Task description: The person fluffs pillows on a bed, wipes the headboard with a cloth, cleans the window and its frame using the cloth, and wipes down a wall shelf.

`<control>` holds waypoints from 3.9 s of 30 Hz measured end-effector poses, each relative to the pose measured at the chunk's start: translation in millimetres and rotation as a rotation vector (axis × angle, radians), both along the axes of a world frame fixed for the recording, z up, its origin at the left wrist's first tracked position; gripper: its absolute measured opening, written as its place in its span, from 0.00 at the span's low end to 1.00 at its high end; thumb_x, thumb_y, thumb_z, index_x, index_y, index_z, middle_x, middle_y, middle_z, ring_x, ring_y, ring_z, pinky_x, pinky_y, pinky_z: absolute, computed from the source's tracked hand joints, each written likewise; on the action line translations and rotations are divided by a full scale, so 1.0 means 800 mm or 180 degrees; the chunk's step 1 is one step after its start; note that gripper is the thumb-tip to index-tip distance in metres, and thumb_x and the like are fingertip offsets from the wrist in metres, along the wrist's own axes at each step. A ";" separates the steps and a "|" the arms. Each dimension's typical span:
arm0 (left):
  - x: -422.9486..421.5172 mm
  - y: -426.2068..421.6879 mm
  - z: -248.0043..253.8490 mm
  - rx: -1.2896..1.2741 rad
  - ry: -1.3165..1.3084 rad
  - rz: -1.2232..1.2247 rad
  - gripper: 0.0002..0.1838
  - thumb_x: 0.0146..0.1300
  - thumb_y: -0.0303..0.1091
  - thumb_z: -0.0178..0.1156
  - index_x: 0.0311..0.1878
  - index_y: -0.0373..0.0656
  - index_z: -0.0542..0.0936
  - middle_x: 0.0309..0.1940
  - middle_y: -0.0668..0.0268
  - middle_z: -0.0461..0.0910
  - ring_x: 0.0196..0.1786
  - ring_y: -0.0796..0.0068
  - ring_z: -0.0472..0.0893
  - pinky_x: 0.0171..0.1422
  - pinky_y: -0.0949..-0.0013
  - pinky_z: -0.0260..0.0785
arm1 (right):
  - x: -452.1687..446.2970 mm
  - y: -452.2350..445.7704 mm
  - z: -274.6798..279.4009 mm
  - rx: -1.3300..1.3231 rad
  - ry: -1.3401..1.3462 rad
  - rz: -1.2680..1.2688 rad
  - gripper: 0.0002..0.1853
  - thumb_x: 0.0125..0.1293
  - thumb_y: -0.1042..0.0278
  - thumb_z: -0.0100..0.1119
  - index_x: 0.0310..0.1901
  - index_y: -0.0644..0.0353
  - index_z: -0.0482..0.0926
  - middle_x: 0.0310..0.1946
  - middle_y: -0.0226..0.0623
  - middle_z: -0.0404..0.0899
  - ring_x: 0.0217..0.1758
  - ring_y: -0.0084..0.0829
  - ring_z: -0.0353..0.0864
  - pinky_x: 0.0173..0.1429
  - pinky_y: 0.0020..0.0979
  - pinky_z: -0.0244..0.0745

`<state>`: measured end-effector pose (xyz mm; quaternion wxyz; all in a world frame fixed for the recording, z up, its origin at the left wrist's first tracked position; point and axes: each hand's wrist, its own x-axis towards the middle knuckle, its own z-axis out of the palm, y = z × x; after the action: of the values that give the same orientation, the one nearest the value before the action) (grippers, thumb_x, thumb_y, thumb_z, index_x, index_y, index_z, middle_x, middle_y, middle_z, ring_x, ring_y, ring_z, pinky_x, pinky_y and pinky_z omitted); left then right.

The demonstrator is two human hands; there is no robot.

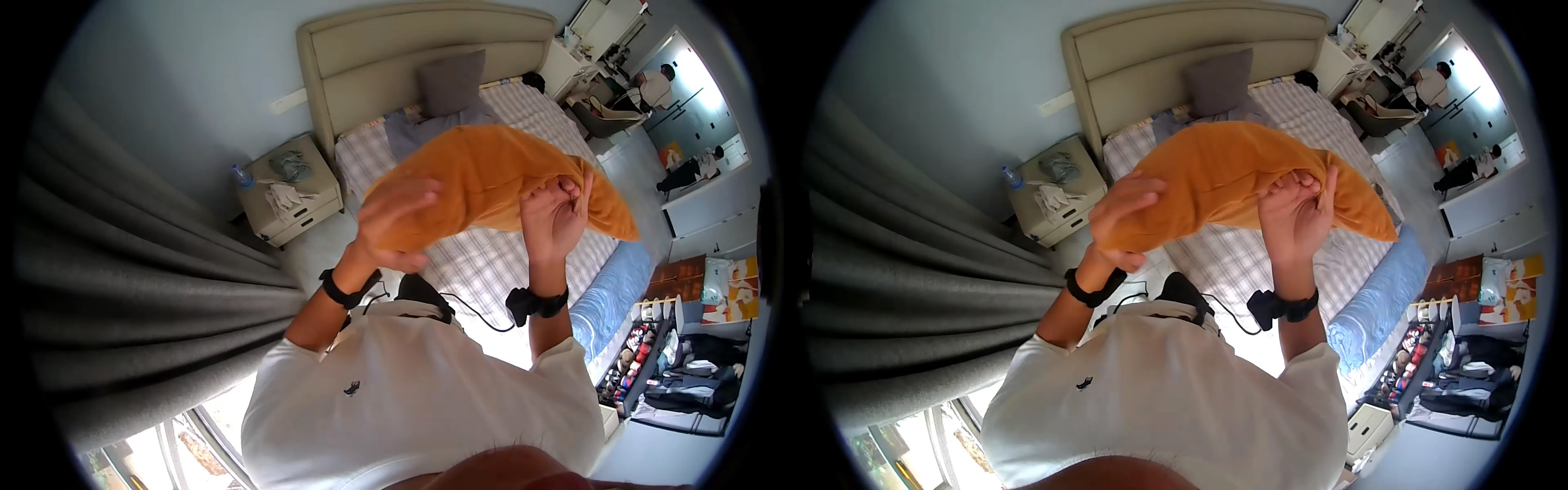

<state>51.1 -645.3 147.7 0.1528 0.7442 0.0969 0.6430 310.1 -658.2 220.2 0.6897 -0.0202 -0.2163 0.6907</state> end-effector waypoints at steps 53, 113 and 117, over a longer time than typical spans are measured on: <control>0.055 0.229 -0.226 -0.3802 0.2840 -0.0368 0.31 0.62 0.36 0.64 0.67 0.39 0.66 0.51 0.50 0.81 0.53 0.50 0.81 0.59 0.60 0.71 | 0.054 0.294 -0.284 -0.1273 -0.1758 0.0271 0.27 0.77 0.43 0.37 0.47 0.61 0.77 0.36 0.40 0.83 0.35 0.36 0.80 0.44 0.38 0.73; -0.338 0.827 -0.179 -0.1069 0.0636 0.3024 0.08 0.66 0.27 0.54 0.46 0.42 0.79 0.55 0.60 0.75 0.57 0.55 0.74 0.64 0.53 0.63 | -0.453 0.863 -0.242 0.3562 -0.7202 -0.2013 0.28 0.71 0.55 0.53 0.70 0.50 0.63 0.75 0.31 0.57 0.77 0.33 0.57 0.75 0.60 0.46; -0.325 0.831 -0.198 -0.0960 0.0209 0.3342 0.06 0.64 0.24 0.55 0.42 0.43 0.78 0.56 0.61 0.76 0.57 0.57 0.74 0.65 0.55 0.62 | -0.439 0.931 -0.236 0.3367 -0.6798 -0.3127 0.25 0.71 0.55 0.53 0.67 0.51 0.67 0.70 0.33 0.65 0.73 0.34 0.63 0.73 0.55 0.52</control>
<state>-208.7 19.7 -10.5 -0.0867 0.5853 0.5511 0.5883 -40.9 86.9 31.8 0.2806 -0.3627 -0.8738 -0.1617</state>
